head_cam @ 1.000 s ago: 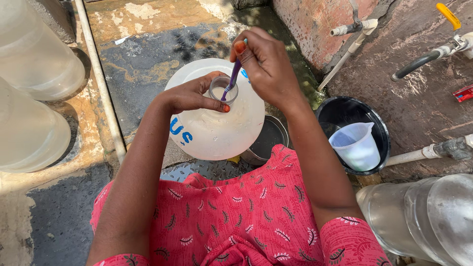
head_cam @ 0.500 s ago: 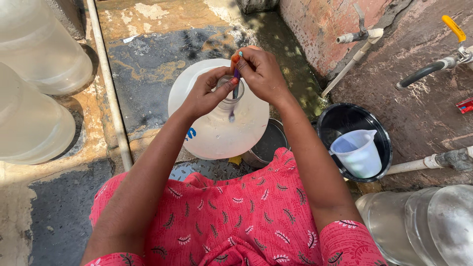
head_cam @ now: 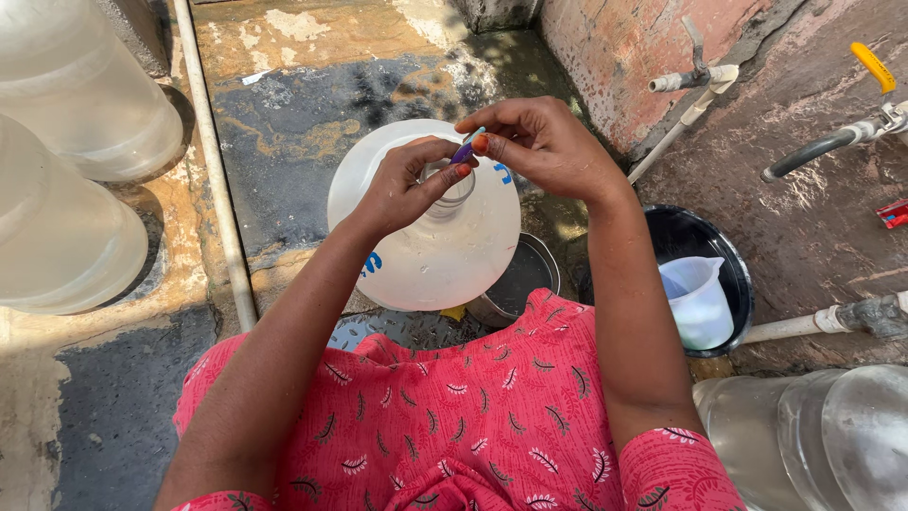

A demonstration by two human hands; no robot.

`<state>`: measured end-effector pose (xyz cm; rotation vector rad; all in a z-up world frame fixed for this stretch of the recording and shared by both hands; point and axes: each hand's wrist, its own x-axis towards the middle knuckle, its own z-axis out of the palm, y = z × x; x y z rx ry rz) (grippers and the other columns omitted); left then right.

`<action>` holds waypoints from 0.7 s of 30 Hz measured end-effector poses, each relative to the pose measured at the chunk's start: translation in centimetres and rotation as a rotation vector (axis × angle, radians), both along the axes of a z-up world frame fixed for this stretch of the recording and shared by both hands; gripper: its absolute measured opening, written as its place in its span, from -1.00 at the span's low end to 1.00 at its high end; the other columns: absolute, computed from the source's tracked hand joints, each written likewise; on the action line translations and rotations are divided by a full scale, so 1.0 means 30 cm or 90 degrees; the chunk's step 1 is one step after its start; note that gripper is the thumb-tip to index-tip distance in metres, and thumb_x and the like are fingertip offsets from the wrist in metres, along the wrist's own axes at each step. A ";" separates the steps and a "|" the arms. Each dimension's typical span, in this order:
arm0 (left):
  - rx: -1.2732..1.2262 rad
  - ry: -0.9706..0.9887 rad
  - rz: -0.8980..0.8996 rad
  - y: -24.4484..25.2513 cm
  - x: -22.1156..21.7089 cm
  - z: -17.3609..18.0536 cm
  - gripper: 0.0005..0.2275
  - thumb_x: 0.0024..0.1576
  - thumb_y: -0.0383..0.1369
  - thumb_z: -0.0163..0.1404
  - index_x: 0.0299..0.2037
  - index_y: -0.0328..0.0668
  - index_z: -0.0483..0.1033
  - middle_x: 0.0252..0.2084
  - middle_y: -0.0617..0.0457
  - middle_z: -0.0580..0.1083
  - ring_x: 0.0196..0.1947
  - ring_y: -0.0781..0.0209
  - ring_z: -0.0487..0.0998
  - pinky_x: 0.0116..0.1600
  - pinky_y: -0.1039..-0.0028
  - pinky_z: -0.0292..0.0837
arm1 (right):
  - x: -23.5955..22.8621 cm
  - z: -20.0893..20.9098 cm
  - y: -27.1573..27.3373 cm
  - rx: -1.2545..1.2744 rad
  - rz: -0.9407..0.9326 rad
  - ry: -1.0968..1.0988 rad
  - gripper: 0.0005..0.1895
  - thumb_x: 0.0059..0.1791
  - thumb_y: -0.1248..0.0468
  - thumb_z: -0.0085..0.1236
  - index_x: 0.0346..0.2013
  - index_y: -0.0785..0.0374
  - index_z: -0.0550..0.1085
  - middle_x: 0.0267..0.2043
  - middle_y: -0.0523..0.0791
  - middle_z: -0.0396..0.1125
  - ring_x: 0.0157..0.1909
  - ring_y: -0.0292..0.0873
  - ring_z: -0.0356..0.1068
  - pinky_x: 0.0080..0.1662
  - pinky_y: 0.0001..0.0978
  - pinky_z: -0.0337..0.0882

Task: The person cleans a large water jug by pouring water into it from a pitcher, shaking it vigorously to rinse the interior, and then scrubbing the neck and internal rim with a purple toothbrush.

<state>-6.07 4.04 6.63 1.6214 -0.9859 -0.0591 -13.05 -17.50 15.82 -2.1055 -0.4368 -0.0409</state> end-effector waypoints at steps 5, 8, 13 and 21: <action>0.008 0.087 0.003 -0.010 0.018 -0.022 -0.74 0.24 -0.18 0.10 -0.04 -0.18 0.64 -0.19 0.10 0.58 -0.20 0.36 0.52 -0.06 0.45 0.44 | 0.076 -0.110 -0.130 0.371 0.014 0.194 -0.51 0.04 -0.08 0.14 0.12 0.15 0.53 -0.01 -0.05 0.51 0.05 -0.12 0.52 0.13 -0.25 0.48; -0.013 0.091 -0.024 -0.008 0.039 -0.036 -0.74 0.26 -0.19 0.09 -0.03 -0.19 0.64 -0.16 0.12 0.59 -0.16 0.41 0.51 -0.02 0.48 0.45 | 0.128 -0.199 -0.153 0.188 -0.115 0.072 -0.51 0.08 -0.07 0.11 0.13 0.18 0.58 0.01 0.00 0.51 0.06 -0.02 0.51 0.15 -0.17 0.45; -0.049 0.122 -0.065 -0.020 0.067 -0.067 -0.74 0.27 -0.21 0.08 0.01 -0.23 0.62 -0.12 0.12 0.59 -0.09 0.45 0.52 0.05 0.52 0.45 | 0.123 -0.220 -0.075 -0.198 -0.168 -0.207 -0.55 0.12 0.00 0.09 0.20 0.18 0.52 0.12 -0.06 0.44 0.13 -0.08 0.43 0.18 -0.20 0.39; -0.057 0.127 -0.056 -0.029 0.090 -0.091 -0.75 0.24 -0.31 0.09 0.03 -0.28 0.61 -0.12 0.08 0.60 -0.10 0.40 0.57 0.04 0.48 0.51 | 0.094 -0.155 0.068 0.181 -0.010 -0.108 -0.70 0.18 0.16 0.12 0.03 0.34 0.57 -0.07 -0.11 0.45 -0.18 -0.32 0.45 -0.12 -0.40 0.52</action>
